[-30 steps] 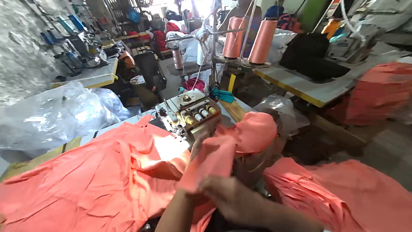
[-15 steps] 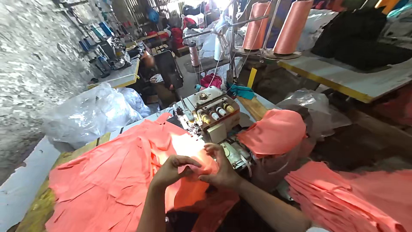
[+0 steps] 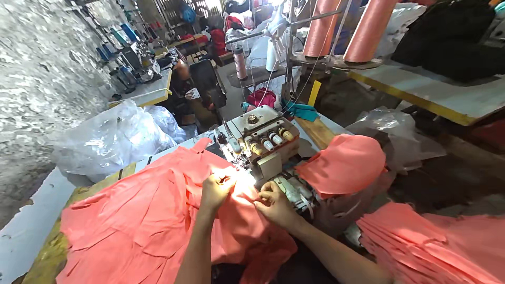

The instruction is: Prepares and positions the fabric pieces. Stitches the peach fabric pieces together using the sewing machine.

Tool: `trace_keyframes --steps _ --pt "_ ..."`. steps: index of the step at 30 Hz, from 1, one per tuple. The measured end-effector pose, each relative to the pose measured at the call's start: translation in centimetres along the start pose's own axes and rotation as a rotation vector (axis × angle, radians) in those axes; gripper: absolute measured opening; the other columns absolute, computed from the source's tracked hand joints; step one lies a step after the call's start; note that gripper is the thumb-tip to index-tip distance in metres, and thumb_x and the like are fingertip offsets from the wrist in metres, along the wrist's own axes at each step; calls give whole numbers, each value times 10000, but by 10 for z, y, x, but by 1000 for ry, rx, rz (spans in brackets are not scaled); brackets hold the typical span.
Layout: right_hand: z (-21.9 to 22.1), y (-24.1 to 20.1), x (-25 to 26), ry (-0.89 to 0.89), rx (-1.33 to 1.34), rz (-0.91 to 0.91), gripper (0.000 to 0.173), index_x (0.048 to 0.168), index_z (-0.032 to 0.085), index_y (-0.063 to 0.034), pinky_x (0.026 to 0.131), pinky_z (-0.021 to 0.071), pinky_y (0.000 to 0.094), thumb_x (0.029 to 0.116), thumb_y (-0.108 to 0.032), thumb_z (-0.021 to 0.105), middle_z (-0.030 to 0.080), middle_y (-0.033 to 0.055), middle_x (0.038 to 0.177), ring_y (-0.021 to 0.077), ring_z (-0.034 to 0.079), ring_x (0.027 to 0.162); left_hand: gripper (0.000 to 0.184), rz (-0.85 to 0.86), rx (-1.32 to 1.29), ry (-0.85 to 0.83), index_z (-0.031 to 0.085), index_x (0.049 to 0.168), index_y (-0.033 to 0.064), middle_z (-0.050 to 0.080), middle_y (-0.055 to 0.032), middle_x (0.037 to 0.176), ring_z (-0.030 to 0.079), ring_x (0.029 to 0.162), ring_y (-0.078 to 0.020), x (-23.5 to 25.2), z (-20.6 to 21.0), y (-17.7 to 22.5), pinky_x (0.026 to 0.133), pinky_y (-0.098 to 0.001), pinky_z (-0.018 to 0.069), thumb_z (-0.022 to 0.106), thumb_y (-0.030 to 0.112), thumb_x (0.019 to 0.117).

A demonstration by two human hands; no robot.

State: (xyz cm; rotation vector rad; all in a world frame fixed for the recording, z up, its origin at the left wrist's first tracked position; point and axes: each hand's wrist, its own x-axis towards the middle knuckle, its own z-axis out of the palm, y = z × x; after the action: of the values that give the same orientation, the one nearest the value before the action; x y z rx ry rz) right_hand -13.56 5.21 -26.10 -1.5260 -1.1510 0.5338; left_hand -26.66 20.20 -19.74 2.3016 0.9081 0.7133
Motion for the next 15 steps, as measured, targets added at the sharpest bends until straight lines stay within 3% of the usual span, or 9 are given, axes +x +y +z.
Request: trace_keyframes --steps 2,5,9,13,15 --pt "-4 5 7 -85 36 86 174 924 740 71 836 536 279 867 -93 741 630 226 1126 192 631 964 148 13 -13 25 765 946 5 753 -89 922 698 852 -82 0 5 -5 833 -285 560 752 143 894" --pt "-4 17 8 -167 98 111 185 802 712 47 767 499 267 835 -127 767 665 132 921 122 607 855 133 -51 -5 -21 753 949 4 739 -71 889 672 811 -64 -1 -1 0 802 -275 542 750 126 895" --pt "-3 14 -4 -119 161 80 239 729 692 7 707 478 185 803 -176 827 646 49 838 30 578 775 146 -63 -25 -87 730 1035 -7 731 -95 973 679 893 -95 -1 -7 0 857 -293 546 698 75 918" --pt "0 24 -9 -79 127 20 208 791 732 24 748 502 202 870 -165 768 673 90 878 65 612 816 179 63 134 -120 766 1054 -31 738 -215 1100 689 1106 -322 -4 -3 8 1016 -464 500 657 39 930" --pt "-3 28 -15 -94 96 6 179 862 751 35 773 515 216 905 -135 710 690 122 924 92 631 845 199 138 304 -99 776 1072 -18 713 -263 1130 662 1137 -423 -12 7 10 1017 -553 492 634 35 943"
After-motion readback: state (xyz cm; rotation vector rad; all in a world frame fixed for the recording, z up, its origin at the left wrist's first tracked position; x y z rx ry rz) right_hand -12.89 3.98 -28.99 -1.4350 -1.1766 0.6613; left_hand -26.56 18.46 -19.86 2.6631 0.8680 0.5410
